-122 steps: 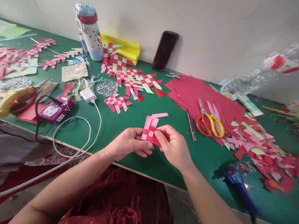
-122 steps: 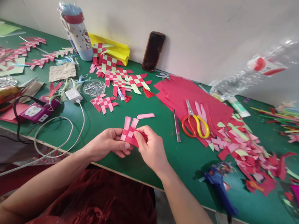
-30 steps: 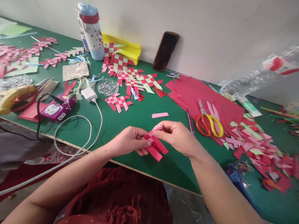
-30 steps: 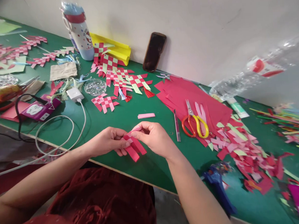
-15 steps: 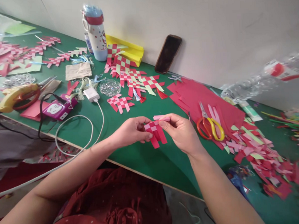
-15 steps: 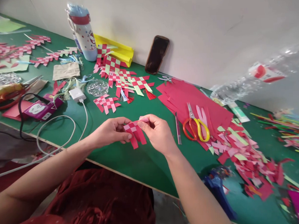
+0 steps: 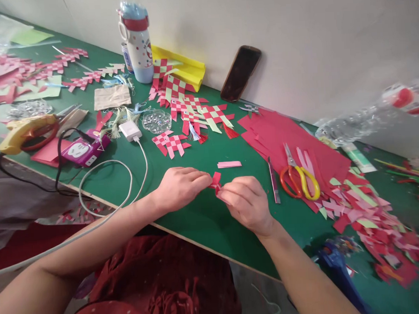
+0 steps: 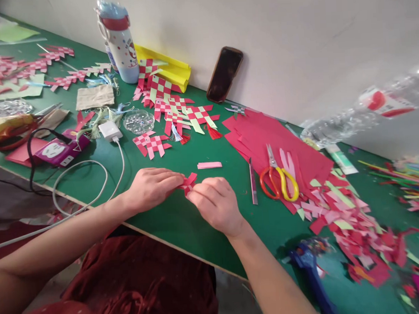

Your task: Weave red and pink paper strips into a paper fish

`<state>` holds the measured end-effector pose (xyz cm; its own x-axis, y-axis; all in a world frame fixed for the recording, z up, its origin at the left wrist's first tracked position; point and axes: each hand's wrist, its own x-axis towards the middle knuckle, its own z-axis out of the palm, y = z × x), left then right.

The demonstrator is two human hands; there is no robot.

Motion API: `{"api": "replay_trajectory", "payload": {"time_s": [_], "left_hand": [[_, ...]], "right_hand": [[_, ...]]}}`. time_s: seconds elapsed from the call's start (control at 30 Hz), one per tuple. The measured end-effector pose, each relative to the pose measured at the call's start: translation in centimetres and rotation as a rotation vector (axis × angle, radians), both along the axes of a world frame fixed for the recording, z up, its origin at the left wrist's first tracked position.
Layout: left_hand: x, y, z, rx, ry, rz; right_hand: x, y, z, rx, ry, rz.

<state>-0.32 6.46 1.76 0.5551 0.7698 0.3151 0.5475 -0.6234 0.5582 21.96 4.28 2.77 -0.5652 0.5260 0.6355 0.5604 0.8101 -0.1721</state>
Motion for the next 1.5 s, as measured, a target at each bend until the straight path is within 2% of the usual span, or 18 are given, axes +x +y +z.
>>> {"api": "replay_trajectory", "payload": {"time_s": [0.13,0.3,0.43,0.67,0.83,1.0,1.2,1.37,1.5], "left_hand": [[-1.0,-1.3,-0.1,0.096,0.085,-0.107],[-2.6,-2.3,-0.7,0.213,0.169,-0.224],[-3.8,-3.7,-1.2,0.340,0.226,-0.183],[-3.4,-6.4,-1.9,0.243,0.252,-0.211],[-3.6,-6.4,-2.8,0.224,0.296,-0.258],[-3.6,-6.4,-2.6,0.215,0.320,-0.257],[-3.1,-6.6,-2.4,0.218,0.350,-0.257],[-2.5,-7.2,-2.7,0.219,0.359,-0.187],[-2.3,-7.5,-2.7,0.218,0.359,-0.157]], "right_hand": [[0.0,-1.5,-0.8,0.126,-0.205,0.075],[-0.3,-2.5,-1.4,0.082,-0.332,0.110],[-0.4,-2.8,-1.2,0.053,-0.363,0.114],[-0.5,-3.0,-0.8,0.004,-0.378,0.141],[0.3,-3.3,-0.8,-0.085,-0.383,0.135],[1.3,-4.0,-0.9,-0.160,-0.396,0.116],[2.0,-5.1,-1.0,-0.212,-0.373,0.045],[1.6,-5.4,-0.5,-0.254,-0.345,0.005],[0.3,-5.6,-0.3,-0.251,-0.233,-0.137]]}}
